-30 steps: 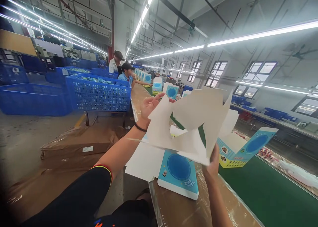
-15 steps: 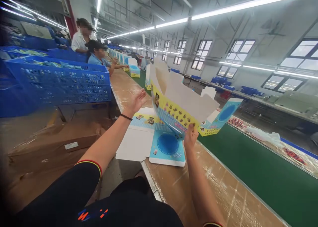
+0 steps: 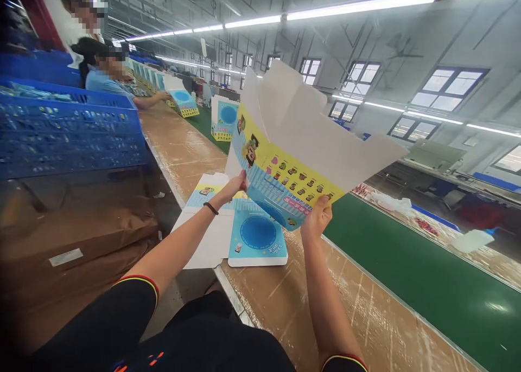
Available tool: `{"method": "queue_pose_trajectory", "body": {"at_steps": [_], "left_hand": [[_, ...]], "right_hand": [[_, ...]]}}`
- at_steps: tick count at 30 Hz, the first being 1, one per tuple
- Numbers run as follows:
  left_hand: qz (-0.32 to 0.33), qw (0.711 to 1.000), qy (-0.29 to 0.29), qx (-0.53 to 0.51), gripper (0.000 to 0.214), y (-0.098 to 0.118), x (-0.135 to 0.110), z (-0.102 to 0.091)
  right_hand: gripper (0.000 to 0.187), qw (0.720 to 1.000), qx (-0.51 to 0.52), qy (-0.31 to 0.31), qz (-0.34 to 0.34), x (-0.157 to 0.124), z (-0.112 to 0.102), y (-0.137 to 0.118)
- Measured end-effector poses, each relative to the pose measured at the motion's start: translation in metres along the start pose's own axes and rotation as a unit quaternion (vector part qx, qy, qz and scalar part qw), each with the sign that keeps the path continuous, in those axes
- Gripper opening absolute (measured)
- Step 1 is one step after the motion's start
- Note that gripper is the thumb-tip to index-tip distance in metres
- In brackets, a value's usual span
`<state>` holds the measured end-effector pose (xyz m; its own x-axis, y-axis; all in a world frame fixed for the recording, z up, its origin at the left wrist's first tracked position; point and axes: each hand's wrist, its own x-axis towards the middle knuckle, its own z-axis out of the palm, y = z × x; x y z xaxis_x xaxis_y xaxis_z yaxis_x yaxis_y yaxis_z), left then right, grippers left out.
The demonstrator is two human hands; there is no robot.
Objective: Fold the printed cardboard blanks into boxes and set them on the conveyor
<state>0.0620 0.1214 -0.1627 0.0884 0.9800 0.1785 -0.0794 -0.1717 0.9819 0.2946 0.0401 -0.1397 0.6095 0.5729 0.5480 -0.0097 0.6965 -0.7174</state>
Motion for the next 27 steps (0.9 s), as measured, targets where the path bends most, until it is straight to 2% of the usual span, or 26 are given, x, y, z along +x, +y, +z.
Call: {"method": "queue_pose_trajectory", "body": {"at_steps": [4, 7, 10, 14, 17, 19, 21, 23, 25, 26, 27], "left_hand": [[0.005, 0.984, -0.09, 0.152, 0.088, 0.038, -0.012, -0.004], [-0.021, 0.971, -0.148, 0.188, 0.089, 0.06, -0.021, -0.012], [0.002, 0.956, -0.178, 0.232, 0.07, 0.064, -0.027, -0.02], [0.031, 0.91, -0.239, 0.338, 0.057, 0.057, -0.032, -0.025], [-0.049, 0.904, -0.286, 0.316, 0.05, 0.051, -0.038, -0.022], [-0.123, 0.91, -0.303, 0.256, 0.055, 0.045, -0.043, -0.021], [-0.157, 0.924, -0.298, 0.178, 0.06, 0.038, -0.049, -0.024], [-0.154, 0.935, -0.294, 0.12, 0.062, 0.035, -0.053, -0.033], [-0.122, 0.94, -0.295, 0.116, 0.063, 0.04, -0.054, -0.048], [-0.092, 0.946, -0.281, 0.133, 0.062, 0.047, -0.053, -0.057], [-0.05, 0.957, -0.243, 0.153, 0.059, 0.057, -0.05, -0.067]], "right_hand": [[0.077, 0.999, 0.009, 0.028, -0.04, 0.014, -0.003, -0.015], [0.076, 0.999, 0.014, 0.031, -0.032, 0.02, -0.002, -0.02], [0.077, 0.999, 0.029, 0.026, -0.009, 0.021, -0.001, -0.018], [0.075, 0.998, 0.037, 0.039, 0.013, 0.015, 0.0, -0.012], [0.073, 0.999, 0.033, 0.034, 0.022, 0.014, -0.001, -0.012], [0.07, 0.999, 0.031, 0.026, 0.009, 0.018, -0.003, -0.016], [0.064, 0.999, 0.034, 0.025, -0.023, 0.024, -0.007, -0.024], [0.06, 0.997, 0.035, 0.023, -0.06, 0.031, -0.012, -0.034], [0.057, 0.995, 0.025, 0.019, -0.091, 0.035, -0.017, -0.041], [0.057, 0.994, 0.014, 0.019, -0.103, 0.035, -0.018, -0.043], [0.058, 0.993, 0.0, 0.02, -0.114, 0.034, -0.019, -0.044]]}}
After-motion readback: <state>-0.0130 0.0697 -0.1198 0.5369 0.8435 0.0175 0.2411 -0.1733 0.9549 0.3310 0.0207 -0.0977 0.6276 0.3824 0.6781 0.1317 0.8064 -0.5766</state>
